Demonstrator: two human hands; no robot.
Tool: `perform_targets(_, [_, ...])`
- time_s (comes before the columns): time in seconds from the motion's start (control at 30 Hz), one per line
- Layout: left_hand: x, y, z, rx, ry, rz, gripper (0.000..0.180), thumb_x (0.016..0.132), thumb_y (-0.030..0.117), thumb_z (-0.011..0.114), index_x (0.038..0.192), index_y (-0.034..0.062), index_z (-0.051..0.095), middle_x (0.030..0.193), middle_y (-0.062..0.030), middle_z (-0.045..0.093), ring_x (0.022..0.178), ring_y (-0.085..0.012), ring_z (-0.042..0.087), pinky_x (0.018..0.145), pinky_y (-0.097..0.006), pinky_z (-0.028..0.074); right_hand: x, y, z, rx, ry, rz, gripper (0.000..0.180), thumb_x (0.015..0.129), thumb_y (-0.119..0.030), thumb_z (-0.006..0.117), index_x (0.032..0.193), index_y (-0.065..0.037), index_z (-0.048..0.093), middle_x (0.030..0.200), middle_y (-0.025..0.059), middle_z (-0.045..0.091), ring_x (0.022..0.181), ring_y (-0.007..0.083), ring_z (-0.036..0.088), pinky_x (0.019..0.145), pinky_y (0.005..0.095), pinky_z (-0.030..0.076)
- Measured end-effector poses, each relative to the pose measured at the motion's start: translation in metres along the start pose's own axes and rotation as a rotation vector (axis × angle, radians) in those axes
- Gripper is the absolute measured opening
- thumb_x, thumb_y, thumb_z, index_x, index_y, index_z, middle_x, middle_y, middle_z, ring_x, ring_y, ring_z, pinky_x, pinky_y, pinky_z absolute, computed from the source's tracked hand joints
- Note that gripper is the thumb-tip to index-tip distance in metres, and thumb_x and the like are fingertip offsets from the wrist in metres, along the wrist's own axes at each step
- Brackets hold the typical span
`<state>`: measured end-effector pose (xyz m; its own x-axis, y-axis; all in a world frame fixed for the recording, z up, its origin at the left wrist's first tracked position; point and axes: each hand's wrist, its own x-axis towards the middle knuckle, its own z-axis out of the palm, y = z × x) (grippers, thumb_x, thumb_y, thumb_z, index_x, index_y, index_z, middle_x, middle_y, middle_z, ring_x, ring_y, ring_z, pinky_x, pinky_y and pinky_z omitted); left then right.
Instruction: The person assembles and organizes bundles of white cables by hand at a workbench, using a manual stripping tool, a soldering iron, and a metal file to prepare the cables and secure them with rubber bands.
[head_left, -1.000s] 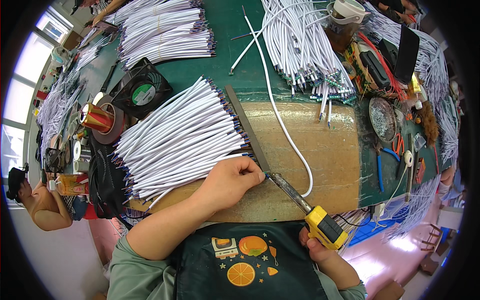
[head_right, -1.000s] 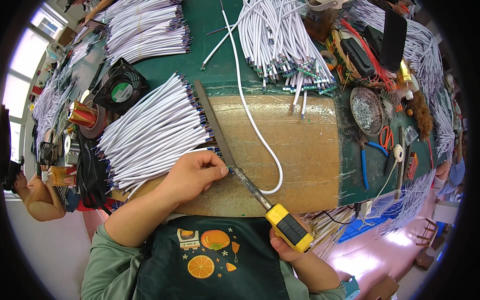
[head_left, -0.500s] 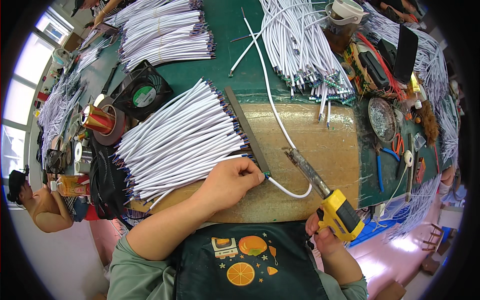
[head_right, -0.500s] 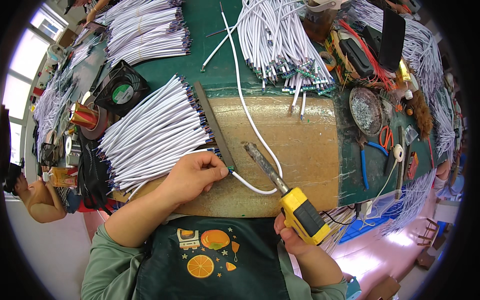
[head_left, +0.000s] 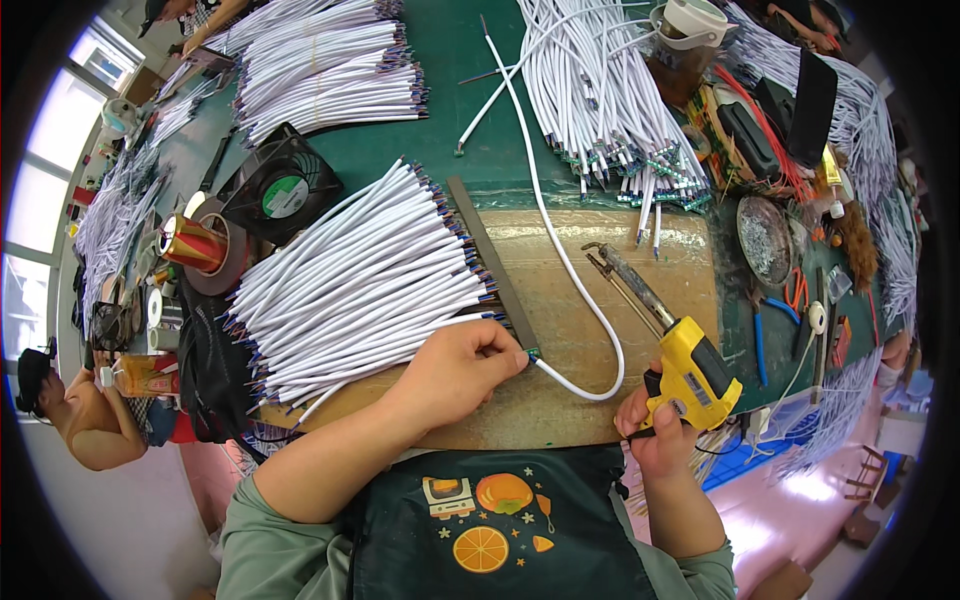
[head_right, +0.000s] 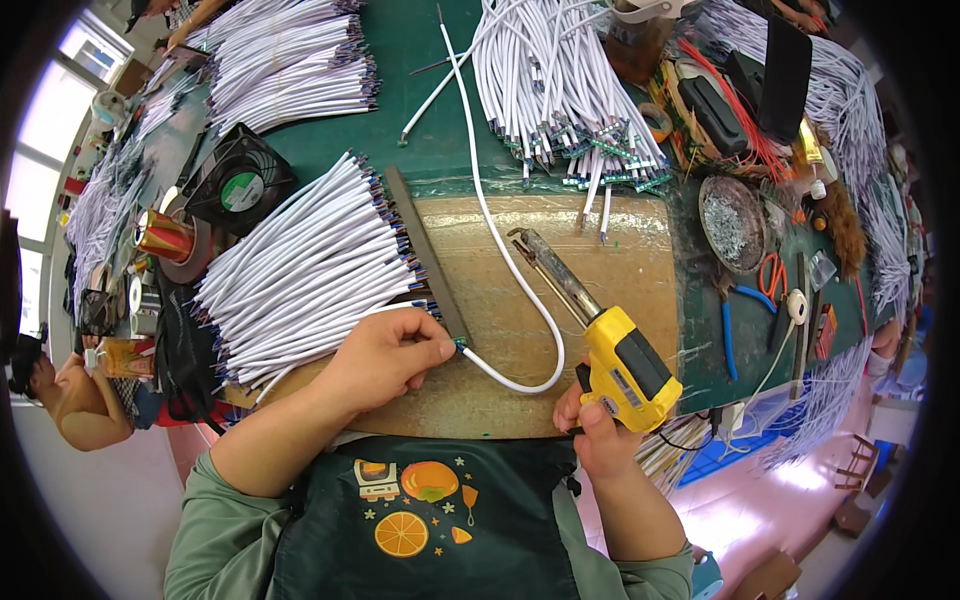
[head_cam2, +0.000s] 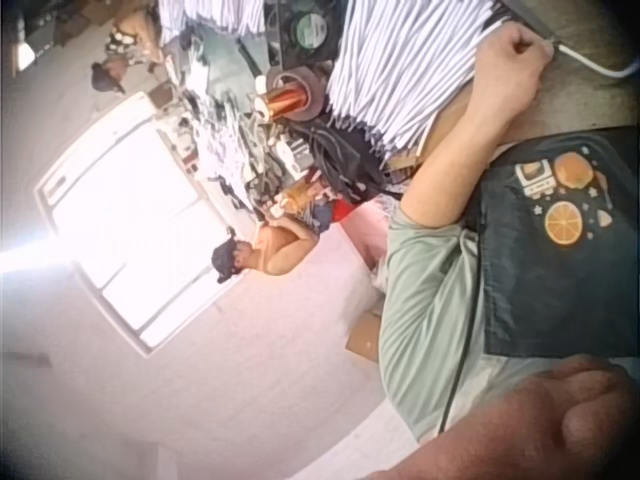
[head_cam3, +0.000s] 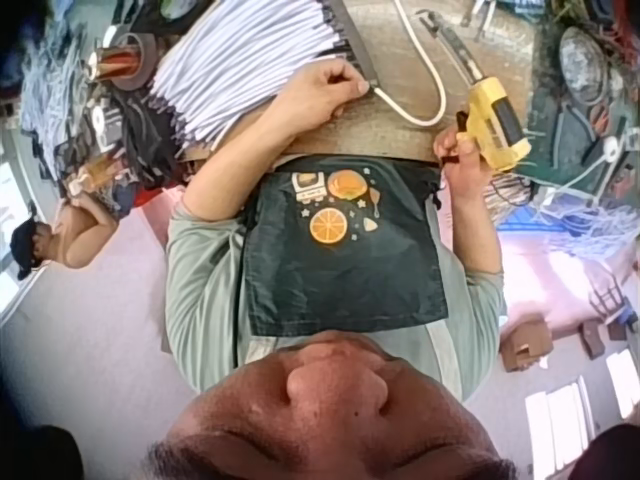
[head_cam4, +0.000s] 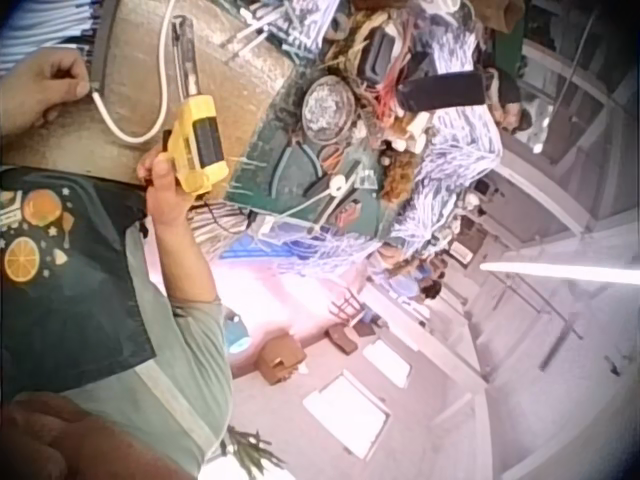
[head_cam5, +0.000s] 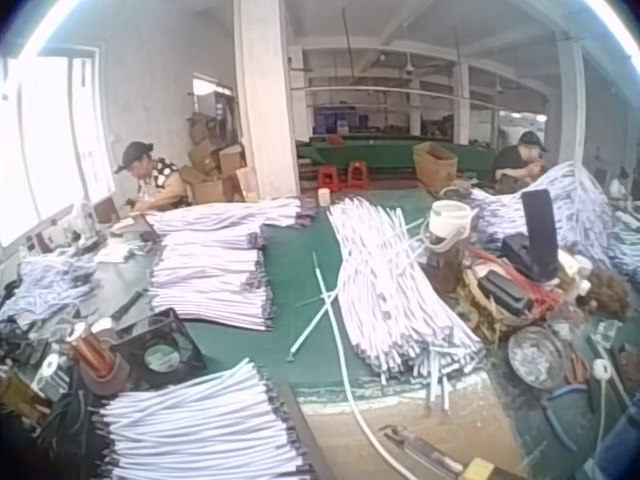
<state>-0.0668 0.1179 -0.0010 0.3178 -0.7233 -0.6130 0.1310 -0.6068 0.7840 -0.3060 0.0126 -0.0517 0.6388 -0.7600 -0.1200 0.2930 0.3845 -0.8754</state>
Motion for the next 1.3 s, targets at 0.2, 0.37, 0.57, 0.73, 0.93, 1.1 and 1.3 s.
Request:
perform_targets(0.2, [-0.001, 0.001, 0.0, 0.013, -0.008, 0.007, 0.015, 0.091, 0.018, 0.066, 0.094, 0.0034, 0.064, 0.062, 0.0006, 0.055, 0.051, -0.0057, 0.048, 0.047, -0.022, 0.038, -0.002, 0.0, 0.001, -0.023, -0.014, -0.01, 0.061, 0.086, -0.031, 0.07, 0.131, 0.0, 0.043, 0.073, 0.0067, 0.056, 0.059, 0.0157, 0.055, 0.055, 0.0308, 0.047])
perform_targets(0.37, [-0.003, -0.007, -0.001, 0.049, -0.003, 0.074, 0.015, 0.091, 0.018, 0.066, 0.095, 0.0036, 0.064, 0.063, 0.0004, 0.055, 0.052, -0.0055, 0.048, 0.048, -0.022, 0.039, 0.001, 0.001, 0.005, -0.08, 0.026, -0.05, 0.061, 0.086, -0.03, 0.071, 0.13, 0.002, 0.043, 0.075, 0.0084, 0.058, 0.062, 0.017, 0.058, 0.059, 0.0327, 0.051])
perform_targets(0.57, [-0.03, -0.002, -0.008, 0.262, -0.085, 0.369, 0.016, 0.087, 0.018, 0.069, 0.094, 0.0042, 0.066, 0.082, -0.0049, 0.061, 0.073, -0.0141, 0.058, 0.067, -0.029, 0.048, 0.006, -0.004, 0.02, -0.11, -0.072, 0.042, 0.045, 0.087, -0.025, 0.068, 0.121, 0.0, 0.05, 0.08, 0.0077, 0.061, 0.07, 0.0175, 0.06, 0.093, 0.0447, 0.046])
perform_targets(0.73, [-0.054, 0.016, -0.018, 0.391, -0.273, 0.579, 0.02, 0.084, 0.018, 0.069, 0.101, 0.0067, 0.065, 0.085, -0.0087, 0.061, 0.079, -0.0274, 0.061, 0.069, -0.036, 0.05, 0.022, -0.002, 0.036, -0.049, -0.123, 0.091, 0.037, 0.088, -0.017, 0.066, 0.118, -0.001, 0.052, 0.084, 0.0077, 0.061, 0.071, 0.0151, 0.059, 0.085, 0.0385, 0.051])
perform_targets(0.93, [-0.051, 0.014, -0.008, 0.418, -0.64, 0.741, 0.039, 0.086, 0.02, 0.068, 0.122, 0.0095, 0.056, 0.089, -0.0101, 0.062, 0.088, -0.0294, 0.063, 0.073, -0.039, 0.05, 0.043, -0.01, 0.076, -0.031, -0.228, 0.126, 0.052, 0.086, -0.027, 0.068, 0.125, 0.002, 0.048, 0.075, 0.0056, 0.058, 0.058, 0.0133, 0.056, 0.087, 0.0427, 0.051])
perform_targets(1.1, [-0.043, 0.046, -0.025, 0.493, -0.294, 0.666, 0.03, 0.083, 0.018, 0.074, 0.108, 0.005, 0.068, 0.088, -0.0091, 0.068, 0.076, -0.0203, 0.067, 0.066, -0.031, 0.053, 0.055, -0.008, 0.067, -0.005, -0.065, 0.039, 0.05, 0.088, -0.026, 0.064, 0.126, 0.001, 0.046, 0.077, 0.0073, 0.059, 0.063, 0.0158, 0.059, 0.093, 0.0491, 0.05])
perform_targets(1.3, [0.004, 0.076, -0.069, -0.371, 0.213, 0.877, 0.04, 0.083, 0.002, 0.066, 0.121, -0.0011, 0.052, 0.111, -0.0155, 0.062, 0.08, -0.0176, 0.065, 0.064, -0.027, 0.056, 0.056, -0.029, 0.021, 0.096, 0.119, -0.177, 0.043, 0.092, -0.022, 0.058, 0.125, 0.002, 0.045, 0.078, 0.0094, 0.062, 0.063, 0.018, 0.059, 0.085, 0.0478, 0.052])
